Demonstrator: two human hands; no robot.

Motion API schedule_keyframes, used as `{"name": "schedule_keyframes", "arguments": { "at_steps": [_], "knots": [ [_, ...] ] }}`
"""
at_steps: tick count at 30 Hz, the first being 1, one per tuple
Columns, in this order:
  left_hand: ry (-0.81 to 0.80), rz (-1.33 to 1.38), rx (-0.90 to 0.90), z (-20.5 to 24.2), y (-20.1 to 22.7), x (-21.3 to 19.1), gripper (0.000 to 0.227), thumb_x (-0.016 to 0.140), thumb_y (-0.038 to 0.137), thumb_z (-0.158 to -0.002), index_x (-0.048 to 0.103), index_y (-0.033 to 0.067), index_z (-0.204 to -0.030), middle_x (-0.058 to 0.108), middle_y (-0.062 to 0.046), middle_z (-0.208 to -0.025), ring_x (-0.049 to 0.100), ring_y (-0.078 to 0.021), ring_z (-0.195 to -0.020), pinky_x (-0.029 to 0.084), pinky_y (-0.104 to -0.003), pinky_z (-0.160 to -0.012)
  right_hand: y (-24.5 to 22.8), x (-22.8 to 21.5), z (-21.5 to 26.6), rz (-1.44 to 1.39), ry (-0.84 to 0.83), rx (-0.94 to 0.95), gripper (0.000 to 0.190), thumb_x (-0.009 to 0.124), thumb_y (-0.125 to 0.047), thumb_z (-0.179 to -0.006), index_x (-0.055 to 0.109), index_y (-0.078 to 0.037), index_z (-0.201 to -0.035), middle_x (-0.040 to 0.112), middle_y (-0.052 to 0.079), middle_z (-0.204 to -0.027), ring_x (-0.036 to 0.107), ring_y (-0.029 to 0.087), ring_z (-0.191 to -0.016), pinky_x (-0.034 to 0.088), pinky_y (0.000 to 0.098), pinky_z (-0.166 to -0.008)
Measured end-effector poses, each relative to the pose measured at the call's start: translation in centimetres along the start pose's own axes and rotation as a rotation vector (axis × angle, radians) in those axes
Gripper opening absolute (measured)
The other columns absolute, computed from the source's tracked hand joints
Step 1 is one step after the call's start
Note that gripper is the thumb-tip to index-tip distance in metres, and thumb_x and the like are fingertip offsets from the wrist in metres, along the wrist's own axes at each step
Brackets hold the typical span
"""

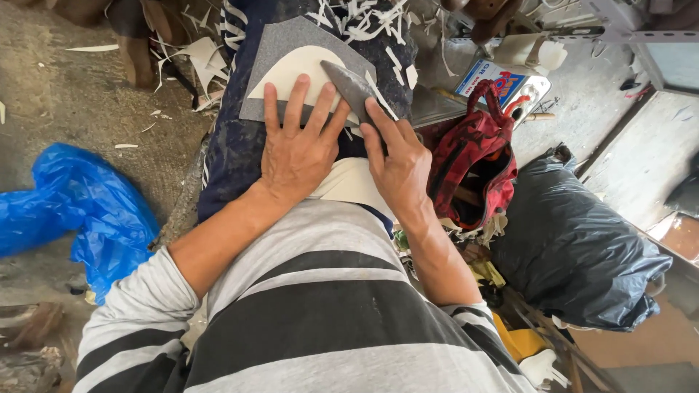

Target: Trimming the edges of leather pieces using a hand knife in a workshop.

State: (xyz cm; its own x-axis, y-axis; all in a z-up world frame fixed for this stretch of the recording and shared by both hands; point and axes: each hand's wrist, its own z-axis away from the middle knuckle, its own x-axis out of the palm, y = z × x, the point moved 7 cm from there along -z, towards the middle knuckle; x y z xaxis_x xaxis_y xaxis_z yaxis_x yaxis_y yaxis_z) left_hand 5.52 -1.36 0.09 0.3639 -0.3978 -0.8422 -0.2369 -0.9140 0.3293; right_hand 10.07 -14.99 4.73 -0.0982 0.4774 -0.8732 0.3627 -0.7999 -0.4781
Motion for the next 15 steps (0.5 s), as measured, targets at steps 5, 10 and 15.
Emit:
{"name": "schedule_keyframes", "arguments": {
  "at_steps": [5, 10, 15],
  "knots": [
    [0.038, 0.020, 0.001, -0.7, -0.1, -0.2, 0.038, 0.064, 0.023, -0.096, 0.073, 0.0128, -0.132, 0.061, -0.016, -0.142, 0.047, -0.0440, -0.140, 0.024, -0.073, -0.117, 0.5, 1.5, -2.6, 0.070, 0.028, -0.108, 0.027, 0.066, -0.033, -0.105, 0.073, -0.027, -0.131, 0.055, 0.001, -0.073, 0.065, 0.025, -0.060, 0.054, 0.0354, -0.052],
    [-0.113, 0.238, 0.028, -1.5, -0.3, -1.5, 0.039, 0.066, 0.032, -0.103, 0.072, -0.0004, -0.124, 0.064, -0.022, -0.136, 0.040, -0.0502, -0.141, 0.022, -0.075, -0.115, 1.7, -0.5, -6.0, -0.126, -0.017, -0.143, 0.031, 0.064, -0.020, -0.113, 0.060, -0.005, -0.141, 0.071, 0.014, -0.088, 0.058, 0.014, -0.062, 0.050, 0.0270, -0.046],
    [-0.208, 0.229, -0.009, -1.2, -0.6, -0.8, 0.050, 0.071, 0.030, -0.100, 0.063, 0.0034, -0.142, 0.051, -0.020, -0.138, 0.033, -0.0423, -0.146, 0.028, -0.066, -0.118, -0.1, -1.1, -1.7, -0.154, -0.130, -0.082, 0.033, 0.066, -0.019, -0.109, 0.063, -0.004, -0.138, 0.074, 0.017, -0.100, 0.067, 0.019, -0.075, 0.059, 0.0311, -0.066]
  ]
}}
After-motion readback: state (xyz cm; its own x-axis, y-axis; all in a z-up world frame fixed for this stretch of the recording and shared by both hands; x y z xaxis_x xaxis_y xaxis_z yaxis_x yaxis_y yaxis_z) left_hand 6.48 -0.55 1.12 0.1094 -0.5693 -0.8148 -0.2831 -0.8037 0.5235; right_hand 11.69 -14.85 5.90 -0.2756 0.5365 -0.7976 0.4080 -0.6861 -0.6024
